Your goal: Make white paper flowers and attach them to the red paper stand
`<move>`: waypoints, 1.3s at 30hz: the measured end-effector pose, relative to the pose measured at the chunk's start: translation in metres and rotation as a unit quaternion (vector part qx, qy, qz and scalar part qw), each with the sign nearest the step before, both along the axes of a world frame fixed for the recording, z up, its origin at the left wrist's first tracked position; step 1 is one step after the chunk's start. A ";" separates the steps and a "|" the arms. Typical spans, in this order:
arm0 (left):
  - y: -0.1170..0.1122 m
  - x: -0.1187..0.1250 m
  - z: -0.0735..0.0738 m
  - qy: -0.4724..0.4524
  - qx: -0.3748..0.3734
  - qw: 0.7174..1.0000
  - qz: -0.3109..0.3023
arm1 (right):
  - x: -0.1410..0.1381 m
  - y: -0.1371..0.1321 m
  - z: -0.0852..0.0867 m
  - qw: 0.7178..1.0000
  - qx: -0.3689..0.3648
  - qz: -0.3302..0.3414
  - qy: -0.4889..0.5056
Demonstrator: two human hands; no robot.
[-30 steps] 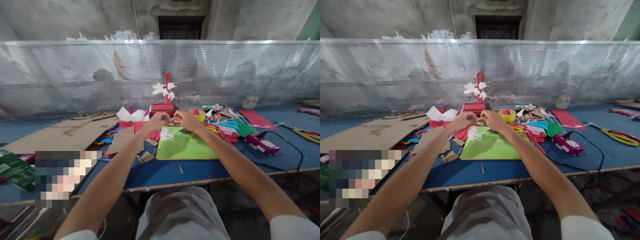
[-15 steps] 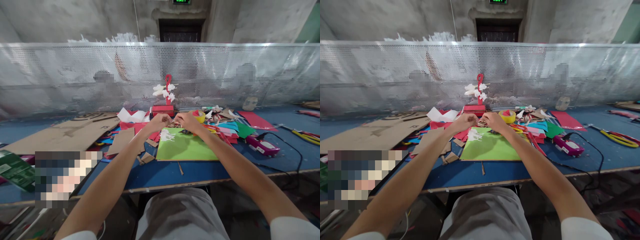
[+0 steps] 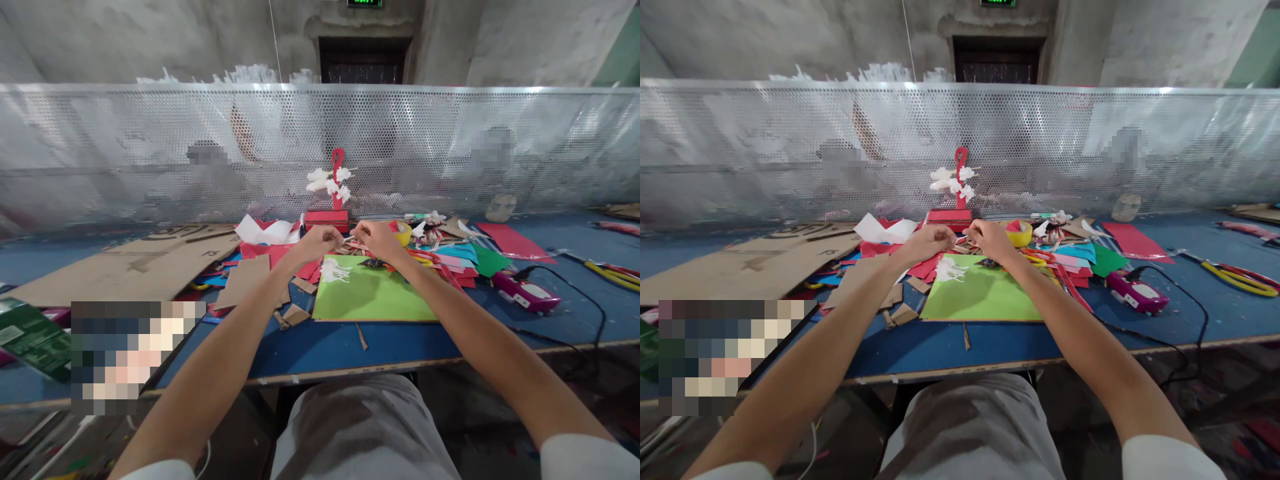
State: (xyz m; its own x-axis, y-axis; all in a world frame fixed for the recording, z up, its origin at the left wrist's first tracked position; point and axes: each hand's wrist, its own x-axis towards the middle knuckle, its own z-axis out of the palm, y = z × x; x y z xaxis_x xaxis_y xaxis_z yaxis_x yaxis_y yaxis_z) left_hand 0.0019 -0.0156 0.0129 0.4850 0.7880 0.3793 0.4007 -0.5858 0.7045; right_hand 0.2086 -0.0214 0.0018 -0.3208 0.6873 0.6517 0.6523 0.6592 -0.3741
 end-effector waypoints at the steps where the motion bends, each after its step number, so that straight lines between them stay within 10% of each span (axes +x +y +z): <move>1: 0.000 0.000 0.000 0.000 -0.001 1.000 -0.002 | -0.001 0.000 0.000 1.000 0.007 -0.007 -0.010; 39: 0.009 -0.012 0.000 0.007 -0.071 0.997 -0.011 | -0.005 -0.007 -0.001 0.998 -0.044 0.043 -0.029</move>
State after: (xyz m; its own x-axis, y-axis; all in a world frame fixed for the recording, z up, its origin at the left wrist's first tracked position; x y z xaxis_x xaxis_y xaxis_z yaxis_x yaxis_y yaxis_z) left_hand -0.0104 -0.0063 0.0131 0.5065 0.8225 0.2585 0.3990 -0.4894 0.7754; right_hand 0.2040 -0.0283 0.0004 -0.4165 0.7095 0.5684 0.6167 0.6799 -0.3968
